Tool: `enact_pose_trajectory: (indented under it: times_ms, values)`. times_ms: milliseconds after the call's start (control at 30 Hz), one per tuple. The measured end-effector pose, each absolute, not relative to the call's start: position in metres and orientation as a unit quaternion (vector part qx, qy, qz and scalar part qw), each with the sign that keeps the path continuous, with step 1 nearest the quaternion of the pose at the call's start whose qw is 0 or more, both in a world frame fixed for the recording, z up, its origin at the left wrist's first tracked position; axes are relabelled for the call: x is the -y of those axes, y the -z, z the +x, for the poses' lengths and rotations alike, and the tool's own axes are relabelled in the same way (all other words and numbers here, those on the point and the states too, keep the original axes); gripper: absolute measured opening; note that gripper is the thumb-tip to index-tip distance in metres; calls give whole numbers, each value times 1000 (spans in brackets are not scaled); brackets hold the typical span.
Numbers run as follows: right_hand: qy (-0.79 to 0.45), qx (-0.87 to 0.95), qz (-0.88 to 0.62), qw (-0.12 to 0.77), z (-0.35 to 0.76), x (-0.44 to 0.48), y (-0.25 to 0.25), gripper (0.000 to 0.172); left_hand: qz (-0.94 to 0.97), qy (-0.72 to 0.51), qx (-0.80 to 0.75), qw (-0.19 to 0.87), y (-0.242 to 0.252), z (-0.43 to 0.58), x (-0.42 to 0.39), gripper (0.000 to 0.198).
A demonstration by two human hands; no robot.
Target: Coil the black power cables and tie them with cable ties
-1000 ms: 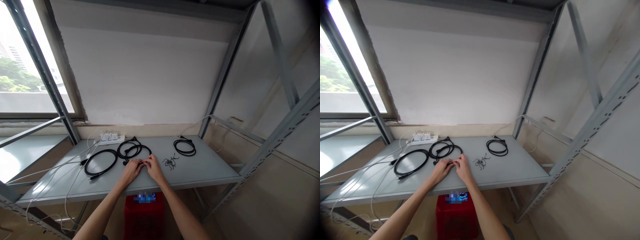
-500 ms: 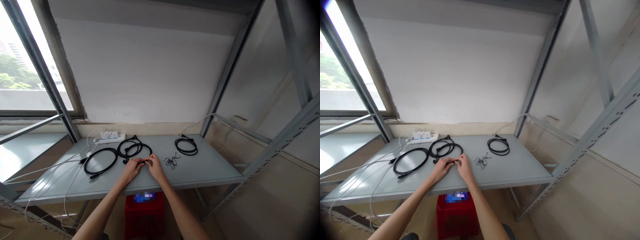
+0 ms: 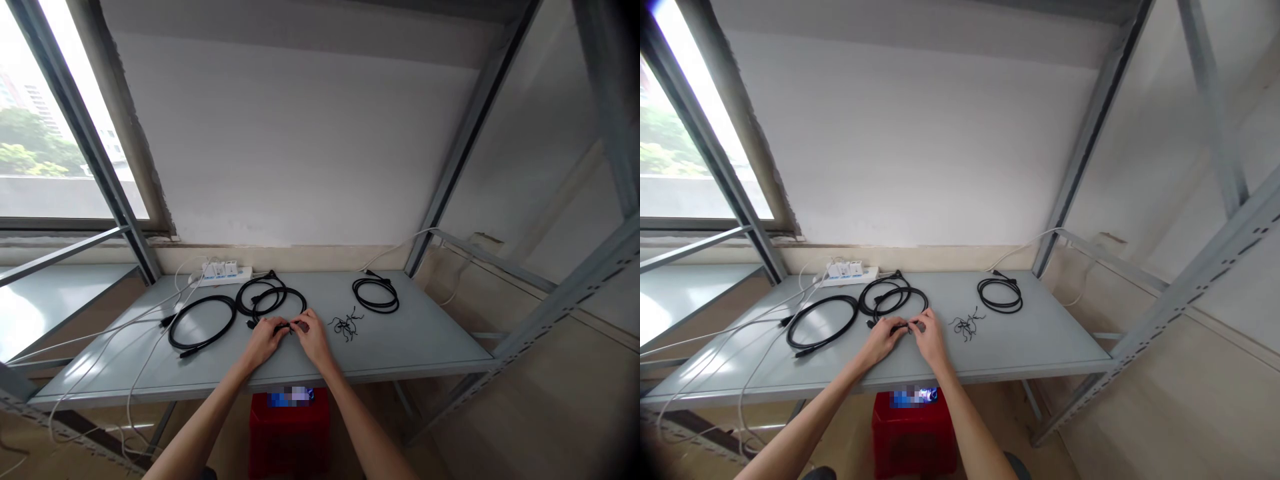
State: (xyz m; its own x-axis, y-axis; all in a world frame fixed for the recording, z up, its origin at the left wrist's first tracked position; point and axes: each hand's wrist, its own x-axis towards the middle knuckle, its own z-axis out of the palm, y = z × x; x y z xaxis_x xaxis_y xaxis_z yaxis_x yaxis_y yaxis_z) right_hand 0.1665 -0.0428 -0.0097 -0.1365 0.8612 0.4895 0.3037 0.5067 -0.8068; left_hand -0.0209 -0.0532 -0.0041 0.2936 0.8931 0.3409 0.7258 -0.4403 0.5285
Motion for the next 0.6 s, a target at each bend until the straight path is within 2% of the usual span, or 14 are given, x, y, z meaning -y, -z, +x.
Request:
enact_pose_trajectory:
  times_ms: [167,367,600]
  values:
    - [-262,694,-425,519,167,50,3,20,790,-304,-518,125,0,-19,57,27]
    - [-207,663,-508,509,168,51,4,52,789,-321,-514,106,-2,-18,58,31]
    - [-245,738,-437,452,164,44,6,58,795,-315,-509,98,-6,-17,59,33]
